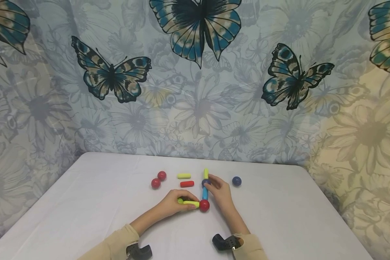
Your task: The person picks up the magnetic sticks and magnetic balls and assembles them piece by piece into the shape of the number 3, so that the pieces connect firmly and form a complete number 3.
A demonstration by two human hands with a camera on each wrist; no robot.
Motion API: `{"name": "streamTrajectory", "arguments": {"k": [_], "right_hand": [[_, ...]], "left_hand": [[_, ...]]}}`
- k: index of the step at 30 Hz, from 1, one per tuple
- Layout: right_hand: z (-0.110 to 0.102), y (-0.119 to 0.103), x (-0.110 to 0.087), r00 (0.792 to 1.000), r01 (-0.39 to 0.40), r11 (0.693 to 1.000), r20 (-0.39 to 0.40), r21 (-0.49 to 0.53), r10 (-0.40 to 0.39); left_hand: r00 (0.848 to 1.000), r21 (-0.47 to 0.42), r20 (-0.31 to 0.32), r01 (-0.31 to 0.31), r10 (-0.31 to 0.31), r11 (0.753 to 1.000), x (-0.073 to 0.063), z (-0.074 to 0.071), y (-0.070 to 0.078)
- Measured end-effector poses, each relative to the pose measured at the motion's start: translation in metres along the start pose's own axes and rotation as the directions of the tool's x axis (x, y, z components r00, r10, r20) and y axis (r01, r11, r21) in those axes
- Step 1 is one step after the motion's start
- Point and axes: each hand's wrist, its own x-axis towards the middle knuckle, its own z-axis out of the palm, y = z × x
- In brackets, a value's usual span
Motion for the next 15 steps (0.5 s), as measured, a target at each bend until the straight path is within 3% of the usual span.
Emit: {"name": "streamTrajectory", "arguments": {"k": [8,15], "right_hand": [[-0.0006,0.0014,-0.0003,1.000,0.011,1.000,-0.003,0.006,-0.011],[0.0002,0.0032,0.0000,1.000,0.015,1.000,-0.007,0.021,-0.015]], "left_hand": [[1.000,0.016,-0.006,0.005,-0.005,1.000,0.0004,0.0004,-0.0004],[0.996,0.045,-0.086,-0.007,0.011,0.999,-0.0006,-0.0012,0.0025]]}}
